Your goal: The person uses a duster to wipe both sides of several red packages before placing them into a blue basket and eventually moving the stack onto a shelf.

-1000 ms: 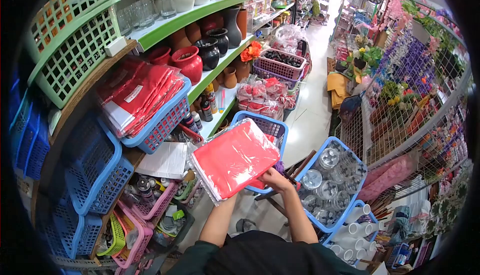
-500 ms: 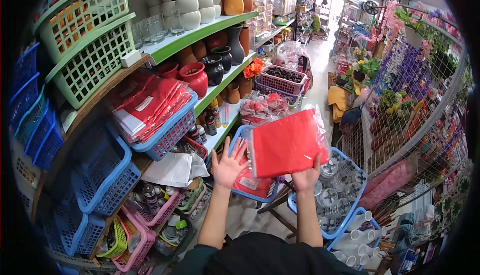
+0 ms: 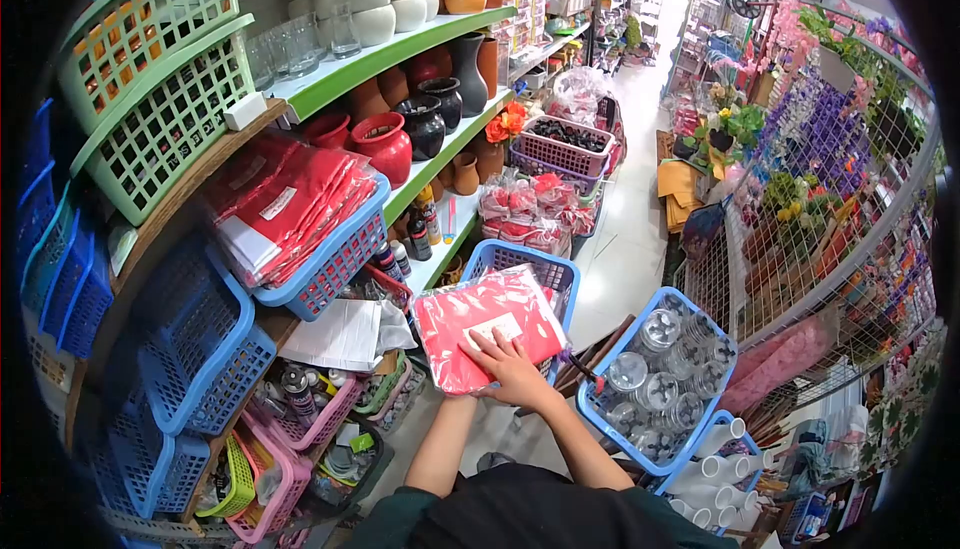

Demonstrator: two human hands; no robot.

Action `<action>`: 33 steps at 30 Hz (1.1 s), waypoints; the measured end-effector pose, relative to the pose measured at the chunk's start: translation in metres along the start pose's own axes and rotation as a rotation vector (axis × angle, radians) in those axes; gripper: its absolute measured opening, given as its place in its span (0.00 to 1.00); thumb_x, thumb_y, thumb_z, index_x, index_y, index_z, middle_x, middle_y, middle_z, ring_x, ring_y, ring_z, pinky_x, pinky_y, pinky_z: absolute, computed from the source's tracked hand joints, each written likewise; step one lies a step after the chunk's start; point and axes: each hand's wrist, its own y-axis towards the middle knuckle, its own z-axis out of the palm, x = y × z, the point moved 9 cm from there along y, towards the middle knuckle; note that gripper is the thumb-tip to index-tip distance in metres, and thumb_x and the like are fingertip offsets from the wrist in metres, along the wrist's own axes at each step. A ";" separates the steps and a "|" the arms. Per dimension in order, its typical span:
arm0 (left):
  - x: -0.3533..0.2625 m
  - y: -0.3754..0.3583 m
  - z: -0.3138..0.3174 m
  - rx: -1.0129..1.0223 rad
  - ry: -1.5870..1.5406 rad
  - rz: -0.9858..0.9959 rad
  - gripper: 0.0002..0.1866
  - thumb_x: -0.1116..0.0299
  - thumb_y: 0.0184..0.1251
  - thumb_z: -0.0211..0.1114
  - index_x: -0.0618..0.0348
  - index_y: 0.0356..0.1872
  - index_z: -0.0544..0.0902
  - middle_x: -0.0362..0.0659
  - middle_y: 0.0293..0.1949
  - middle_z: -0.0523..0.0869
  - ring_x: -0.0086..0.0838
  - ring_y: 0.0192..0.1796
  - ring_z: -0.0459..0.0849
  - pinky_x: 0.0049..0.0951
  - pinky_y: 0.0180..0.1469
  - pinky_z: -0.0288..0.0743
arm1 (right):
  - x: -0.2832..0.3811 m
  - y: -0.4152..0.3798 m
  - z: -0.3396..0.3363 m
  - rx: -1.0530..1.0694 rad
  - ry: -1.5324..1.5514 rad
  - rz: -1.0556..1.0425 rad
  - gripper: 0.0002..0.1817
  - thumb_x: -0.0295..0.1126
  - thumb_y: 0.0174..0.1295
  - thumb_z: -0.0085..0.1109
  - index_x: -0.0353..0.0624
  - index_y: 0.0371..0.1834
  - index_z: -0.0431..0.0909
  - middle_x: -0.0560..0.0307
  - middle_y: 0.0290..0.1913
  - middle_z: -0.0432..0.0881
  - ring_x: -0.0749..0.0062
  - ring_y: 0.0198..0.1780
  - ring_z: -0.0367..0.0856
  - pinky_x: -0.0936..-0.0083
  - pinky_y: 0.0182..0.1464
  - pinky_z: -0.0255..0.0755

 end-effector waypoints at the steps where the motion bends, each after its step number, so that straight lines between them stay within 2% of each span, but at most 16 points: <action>1: -0.005 -0.004 -0.006 -0.007 0.000 -0.005 0.33 0.41 0.67 0.46 0.52 0.65 0.64 0.46 0.62 0.71 0.41 0.64 0.68 0.49 0.66 0.59 | -0.007 -0.001 0.010 0.048 -0.021 0.026 0.45 0.42 0.44 0.69 0.60 0.70 0.57 0.54 0.73 0.52 0.42 0.72 0.49 0.45 0.68 0.45; 3: -0.006 -0.002 -0.014 -0.025 0.000 -0.015 0.33 0.41 0.67 0.46 0.52 0.65 0.64 0.46 0.62 0.71 0.41 0.64 0.68 0.49 0.66 0.59 | -0.042 -0.006 0.020 -0.015 0.066 0.032 0.42 0.44 0.44 0.69 0.61 0.67 0.62 0.52 0.69 0.60 0.40 0.68 0.56 0.46 0.65 0.53; 5: -0.012 -0.006 -0.027 -0.048 -0.001 -0.024 0.33 0.41 0.67 0.46 0.52 0.65 0.64 0.46 0.62 0.71 0.41 0.64 0.68 0.49 0.66 0.59 | -0.094 -0.018 0.027 -0.004 0.012 0.148 0.36 0.40 0.47 0.65 0.52 0.64 0.66 0.43 0.63 0.67 0.37 0.60 0.65 0.52 0.62 0.61; 9: -0.025 -0.003 -0.047 -0.091 0.000 -0.048 0.33 0.41 0.67 0.46 0.52 0.65 0.64 0.46 0.62 0.71 0.41 0.64 0.68 0.49 0.66 0.59 | -0.193 -0.058 0.030 -0.087 -0.445 0.718 0.28 0.33 0.50 0.56 0.48 0.60 0.70 0.42 0.52 0.73 0.50 0.53 0.72 0.56 0.53 0.68; 11: -0.024 -0.012 -0.058 -0.113 0.001 -0.062 0.33 0.41 0.67 0.46 0.52 0.65 0.64 0.46 0.62 0.71 0.41 0.64 0.68 0.49 0.66 0.59 | -0.220 -0.070 0.043 -0.115 -0.481 0.758 0.28 0.33 0.50 0.56 0.49 0.59 0.70 0.42 0.50 0.75 0.52 0.52 0.74 0.55 0.51 0.69; 16: -0.027 -0.013 -0.065 -0.147 0.006 -0.081 0.33 0.41 0.67 0.46 0.52 0.65 0.64 0.46 0.62 0.71 0.41 0.64 0.68 0.49 0.66 0.59 | -0.225 -0.080 0.033 -0.186 -0.312 0.903 0.28 0.28 0.49 0.54 0.49 0.59 0.70 0.44 0.42 0.79 0.49 0.41 0.81 0.58 0.42 0.75; 19: -0.033 -0.009 -0.059 -0.135 0.006 -0.078 0.33 0.41 0.67 0.46 0.52 0.65 0.63 0.46 0.62 0.71 0.41 0.64 0.68 0.49 0.66 0.59 | -0.222 -0.091 0.017 -0.332 -0.164 0.981 0.27 0.26 0.49 0.53 0.49 0.57 0.73 0.44 0.42 0.80 0.49 0.43 0.80 0.58 0.44 0.74; 21: -0.034 -0.004 -0.054 -0.122 0.004 -0.075 0.33 0.41 0.67 0.46 0.53 0.65 0.63 0.46 0.62 0.71 0.42 0.64 0.68 0.49 0.66 0.59 | -0.207 -0.094 0.000 -0.421 -0.136 0.958 0.24 0.28 0.51 0.55 0.46 0.55 0.74 0.43 0.41 0.81 0.49 0.43 0.80 0.59 0.44 0.74; 23: -0.038 -0.001 -0.049 -0.108 0.000 -0.072 0.33 0.41 0.67 0.46 0.53 0.65 0.63 0.46 0.62 0.71 0.42 0.64 0.68 0.49 0.66 0.59 | -0.166 -0.092 -0.035 -0.702 -0.107 0.710 0.23 0.31 0.54 0.57 0.44 0.55 0.74 0.43 0.43 0.81 0.49 0.45 0.80 0.62 0.46 0.73; 24: -0.036 0.001 -0.044 -0.098 -0.003 -0.071 0.33 0.42 0.67 0.46 0.53 0.65 0.63 0.46 0.62 0.71 0.42 0.64 0.68 0.49 0.66 0.59 | -0.150 -0.092 -0.044 -0.729 -0.093 0.617 0.21 0.33 0.54 0.60 0.39 0.52 0.74 0.44 0.40 0.81 0.50 0.41 0.80 0.63 0.42 0.73; 25: -0.039 0.001 -0.042 -0.087 -0.005 -0.072 0.33 0.42 0.67 0.46 0.53 0.65 0.63 0.46 0.62 0.71 0.42 0.64 0.68 0.49 0.66 0.59 | -0.139 -0.098 -0.048 -0.737 -0.098 0.613 0.21 0.33 0.54 0.60 0.39 0.52 0.74 0.44 0.40 0.81 0.50 0.41 0.80 0.63 0.42 0.73; 27: -0.035 0.011 -0.030 -0.065 -0.009 -0.071 0.33 0.42 0.67 0.46 0.53 0.65 0.63 0.46 0.62 0.70 0.42 0.64 0.68 0.49 0.66 0.59 | -0.107 -0.096 -0.043 -0.603 0.014 0.375 0.20 0.30 0.52 0.61 0.40 0.49 0.74 0.46 0.34 0.79 0.52 0.35 0.80 0.63 0.36 0.72; 29: -0.037 0.006 -0.029 -0.050 -0.011 -0.068 0.33 0.42 0.67 0.46 0.53 0.65 0.63 0.46 0.62 0.70 0.42 0.64 0.68 0.49 0.66 0.59 | -0.060 -0.097 -0.048 -0.506 -0.290 0.092 0.22 0.26 0.45 0.60 0.43 0.48 0.75 0.49 0.27 0.73 0.55 0.26 0.75 0.65 0.27 0.67; 31: -0.035 0.008 -0.019 -0.034 -0.012 -0.065 0.33 0.42 0.67 0.46 0.53 0.66 0.63 0.46 0.62 0.70 0.42 0.64 0.68 0.49 0.66 0.59 | -0.037 -0.102 -0.052 -0.438 -0.404 -0.094 0.23 0.27 0.44 0.59 0.43 0.49 0.75 0.50 0.25 0.72 0.55 0.25 0.74 0.65 0.26 0.67; 32: -0.037 0.014 -0.014 -0.024 -0.012 -0.067 0.33 0.42 0.67 0.46 0.53 0.66 0.63 0.46 0.62 0.70 0.42 0.64 0.68 0.49 0.66 0.59 | -0.042 -0.108 -0.049 -0.444 -0.411 -0.094 0.23 0.27 0.44 0.59 0.43 0.49 0.75 0.50 0.25 0.72 0.55 0.25 0.74 0.65 0.26 0.67; 33: -0.034 0.001 -0.021 -0.014 -0.014 -0.069 0.33 0.42 0.67 0.46 0.53 0.66 0.63 0.46 0.62 0.70 0.42 0.64 0.68 0.49 0.67 0.59 | -0.063 -0.117 -0.044 -0.457 -0.356 0.039 0.22 0.27 0.45 0.59 0.43 0.49 0.76 0.49 0.25 0.73 0.55 0.25 0.74 0.65 0.26 0.67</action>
